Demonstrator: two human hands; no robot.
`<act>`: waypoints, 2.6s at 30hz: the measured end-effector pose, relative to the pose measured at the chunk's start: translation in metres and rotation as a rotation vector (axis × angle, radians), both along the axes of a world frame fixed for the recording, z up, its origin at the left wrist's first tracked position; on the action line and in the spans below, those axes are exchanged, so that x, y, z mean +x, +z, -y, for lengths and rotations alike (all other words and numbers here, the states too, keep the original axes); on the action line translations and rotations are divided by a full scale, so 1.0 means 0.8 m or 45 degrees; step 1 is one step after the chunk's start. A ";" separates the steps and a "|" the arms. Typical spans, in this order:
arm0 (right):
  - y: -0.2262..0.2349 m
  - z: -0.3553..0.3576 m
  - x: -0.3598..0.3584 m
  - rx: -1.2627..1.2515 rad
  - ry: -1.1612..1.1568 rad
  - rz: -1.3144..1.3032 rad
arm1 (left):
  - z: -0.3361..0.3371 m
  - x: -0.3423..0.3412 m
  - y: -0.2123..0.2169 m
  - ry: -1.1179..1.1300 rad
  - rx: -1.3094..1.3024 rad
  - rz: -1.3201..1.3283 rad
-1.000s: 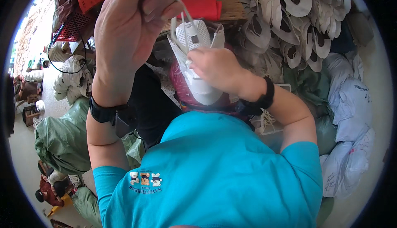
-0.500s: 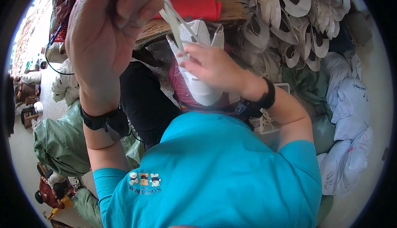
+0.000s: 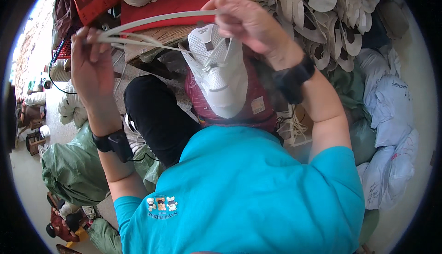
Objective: The person sits on the floor and laces a white sneaker held on their lap. They thread the laces through the eyelets, pull them tight, and tie a knot. The person then picks up a second shoe and begins the same lacing process.
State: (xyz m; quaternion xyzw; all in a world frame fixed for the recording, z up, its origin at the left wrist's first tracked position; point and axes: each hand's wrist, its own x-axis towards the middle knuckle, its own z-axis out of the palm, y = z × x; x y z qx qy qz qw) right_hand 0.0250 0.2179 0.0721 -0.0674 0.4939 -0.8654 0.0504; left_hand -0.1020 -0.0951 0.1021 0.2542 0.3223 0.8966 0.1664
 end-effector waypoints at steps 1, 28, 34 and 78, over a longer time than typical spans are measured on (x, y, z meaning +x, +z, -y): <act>0.002 -0.012 0.011 0.004 -0.036 0.007 | 0.017 -0.009 -0.010 0.146 -0.055 0.137; -0.094 -0.178 0.188 0.595 -0.970 0.655 | 0.095 0.002 -0.094 0.461 -0.912 0.249; -0.073 0.000 0.100 0.428 -0.468 0.400 | -0.065 0.103 -0.126 -0.038 -0.968 0.132; -0.006 -0.002 0.038 2.213 0.089 -0.687 | -0.094 0.066 -0.069 -0.055 -1.634 -1.744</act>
